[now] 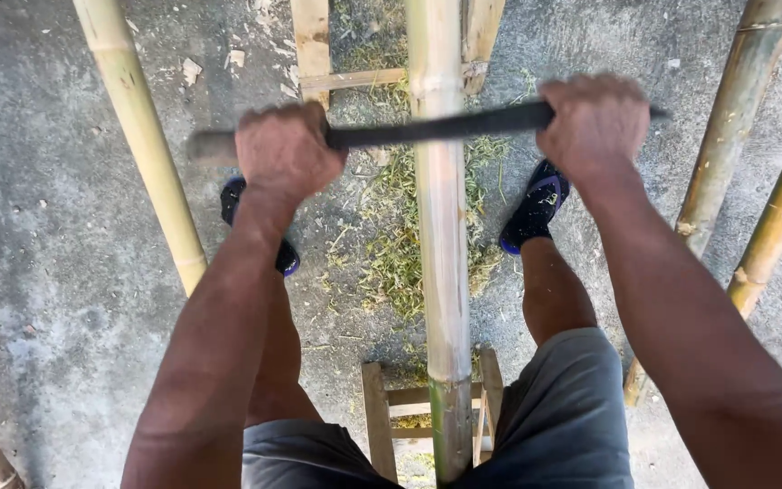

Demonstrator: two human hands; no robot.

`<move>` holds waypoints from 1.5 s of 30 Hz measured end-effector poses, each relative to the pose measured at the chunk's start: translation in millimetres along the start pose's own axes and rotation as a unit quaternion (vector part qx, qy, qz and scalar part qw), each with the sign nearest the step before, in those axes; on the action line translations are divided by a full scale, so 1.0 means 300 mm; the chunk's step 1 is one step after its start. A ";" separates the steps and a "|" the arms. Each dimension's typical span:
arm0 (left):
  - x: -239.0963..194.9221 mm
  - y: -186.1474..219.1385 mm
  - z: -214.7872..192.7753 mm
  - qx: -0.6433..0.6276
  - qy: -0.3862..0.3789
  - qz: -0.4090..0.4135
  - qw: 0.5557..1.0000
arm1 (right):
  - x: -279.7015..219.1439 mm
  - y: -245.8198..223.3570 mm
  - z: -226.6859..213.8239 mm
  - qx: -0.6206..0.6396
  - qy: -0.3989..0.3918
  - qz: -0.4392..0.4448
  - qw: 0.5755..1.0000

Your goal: Scraping and peeling the outer layer of bamboo poles using a machete to prepare them for furniture manufacturing.

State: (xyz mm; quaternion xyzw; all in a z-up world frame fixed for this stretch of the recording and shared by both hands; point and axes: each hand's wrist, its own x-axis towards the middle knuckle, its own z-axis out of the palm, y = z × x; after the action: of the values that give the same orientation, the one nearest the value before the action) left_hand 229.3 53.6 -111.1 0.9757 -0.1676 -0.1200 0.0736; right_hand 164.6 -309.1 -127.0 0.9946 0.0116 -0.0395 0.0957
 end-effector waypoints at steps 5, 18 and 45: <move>0.177 -0.038 0.026 0.002 0.058 0.002 0.998 | 0.220 0.054 0.011 -0.014 0.093 -0.042 0.995; 0.080 0.025 -0.110 0.071 -0.028 -0.016 0.997 | 0.094 0.024 0.151 0.098 0.158 -0.046 0.981; 0.045 0.050 -0.121 0.092 -0.097 -0.027 0.991 | 0.103 0.014 0.105 0.112 0.059 -0.004 0.992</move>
State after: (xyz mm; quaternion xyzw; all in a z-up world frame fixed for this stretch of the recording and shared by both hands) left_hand 246.4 38.8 -76.2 0.9663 -0.1582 -0.1999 -0.0358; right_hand 193.2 -318.7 -159.4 0.9996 0.0164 0.0174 -0.0176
